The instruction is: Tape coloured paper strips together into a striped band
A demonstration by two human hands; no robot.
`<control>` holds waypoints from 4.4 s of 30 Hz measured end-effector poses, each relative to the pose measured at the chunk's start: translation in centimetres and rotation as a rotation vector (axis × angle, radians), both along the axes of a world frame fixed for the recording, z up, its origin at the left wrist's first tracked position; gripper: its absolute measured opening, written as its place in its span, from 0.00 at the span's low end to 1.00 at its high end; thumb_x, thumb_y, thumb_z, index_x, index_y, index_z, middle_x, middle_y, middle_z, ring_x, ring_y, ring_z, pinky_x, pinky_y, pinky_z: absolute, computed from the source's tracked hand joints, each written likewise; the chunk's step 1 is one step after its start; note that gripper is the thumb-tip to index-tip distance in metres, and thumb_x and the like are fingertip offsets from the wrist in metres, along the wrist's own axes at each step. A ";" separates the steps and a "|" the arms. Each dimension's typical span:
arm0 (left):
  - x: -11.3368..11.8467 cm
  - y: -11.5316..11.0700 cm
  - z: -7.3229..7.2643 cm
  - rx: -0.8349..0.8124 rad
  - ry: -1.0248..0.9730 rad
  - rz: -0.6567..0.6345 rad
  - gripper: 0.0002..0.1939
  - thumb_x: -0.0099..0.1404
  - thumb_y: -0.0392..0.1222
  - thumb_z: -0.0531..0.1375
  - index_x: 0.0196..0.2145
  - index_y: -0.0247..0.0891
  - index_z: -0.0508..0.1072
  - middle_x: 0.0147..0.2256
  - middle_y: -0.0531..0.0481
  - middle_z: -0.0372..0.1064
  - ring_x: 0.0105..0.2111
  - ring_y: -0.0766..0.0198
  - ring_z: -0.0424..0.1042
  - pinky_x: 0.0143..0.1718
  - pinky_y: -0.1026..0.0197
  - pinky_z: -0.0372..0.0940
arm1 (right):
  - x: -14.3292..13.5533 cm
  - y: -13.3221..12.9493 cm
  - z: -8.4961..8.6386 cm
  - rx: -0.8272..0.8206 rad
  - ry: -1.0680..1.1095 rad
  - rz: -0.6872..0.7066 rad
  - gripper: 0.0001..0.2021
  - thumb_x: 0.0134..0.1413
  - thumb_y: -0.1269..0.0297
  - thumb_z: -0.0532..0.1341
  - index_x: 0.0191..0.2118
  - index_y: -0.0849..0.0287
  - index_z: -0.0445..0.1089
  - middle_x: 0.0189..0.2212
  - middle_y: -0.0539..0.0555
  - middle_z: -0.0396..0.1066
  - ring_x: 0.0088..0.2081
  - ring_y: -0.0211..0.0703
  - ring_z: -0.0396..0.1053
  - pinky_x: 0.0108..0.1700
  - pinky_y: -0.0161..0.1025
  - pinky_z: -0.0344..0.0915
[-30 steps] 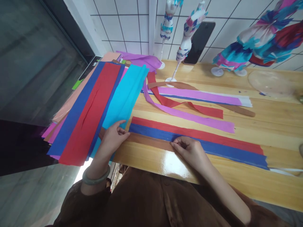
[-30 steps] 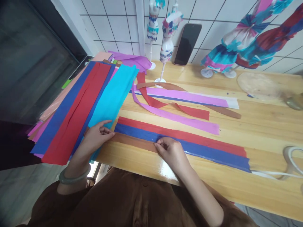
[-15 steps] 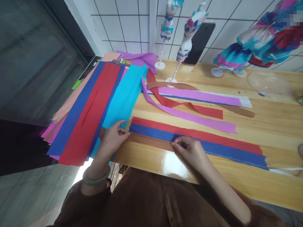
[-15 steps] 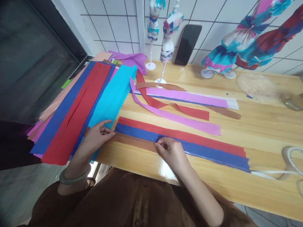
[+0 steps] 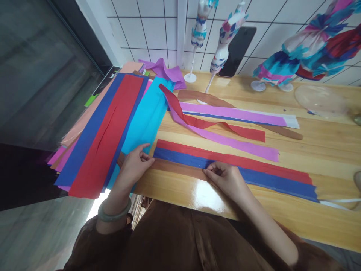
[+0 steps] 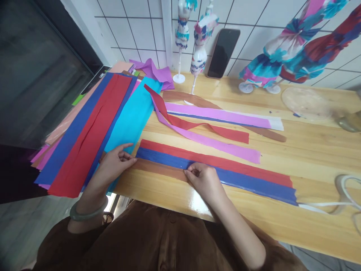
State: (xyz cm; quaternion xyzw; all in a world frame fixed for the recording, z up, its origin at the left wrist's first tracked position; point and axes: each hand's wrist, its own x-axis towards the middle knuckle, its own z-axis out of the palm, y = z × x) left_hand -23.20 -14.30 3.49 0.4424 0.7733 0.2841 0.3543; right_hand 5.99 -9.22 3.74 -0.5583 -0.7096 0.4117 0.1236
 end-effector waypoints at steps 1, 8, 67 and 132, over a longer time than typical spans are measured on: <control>0.0 0.0 0.0 0.001 0.000 -0.004 0.32 0.51 0.45 0.61 0.54 0.39 0.62 0.27 0.54 0.68 0.28 0.64 0.69 0.31 0.62 0.63 | 0.0 0.0 0.0 -0.006 0.000 -0.003 0.11 0.50 0.57 0.58 0.25 0.59 0.69 0.18 0.49 0.68 0.20 0.36 0.60 0.23 0.33 0.56; -0.2 -0.1 -0.3 -0.002 0.013 -0.021 0.32 0.52 0.46 0.61 0.55 0.40 0.62 0.27 0.54 0.67 0.28 0.64 0.68 0.30 0.62 0.62 | 0.0 0.1 -0.1 -0.041 0.001 -0.013 0.11 0.49 0.57 0.58 0.25 0.59 0.69 0.18 0.49 0.68 0.20 0.35 0.60 0.23 0.33 0.56; 14.5 -2.3 -0.3 0.398 0.648 -0.730 0.17 0.64 0.38 0.52 0.51 0.34 0.63 0.47 0.43 0.65 0.49 0.55 0.60 0.49 0.51 0.57 | 2.6 1.6 0.2 -0.356 0.558 0.010 0.17 0.46 0.51 0.62 0.33 0.62 0.68 0.22 0.46 0.63 0.22 0.30 0.58 0.23 0.30 0.56; 15.3 2.7 -0.2 0.471 0.479 -0.861 0.10 0.65 0.38 0.52 0.40 0.35 0.72 0.37 0.46 0.64 0.40 0.60 0.61 0.43 0.56 0.61 | 10.5 -3.7 3.8 0.360 0.033 0.126 0.11 0.59 0.66 0.53 0.43 0.55 0.71 0.42 0.54 0.74 0.42 0.44 0.71 0.44 0.42 0.68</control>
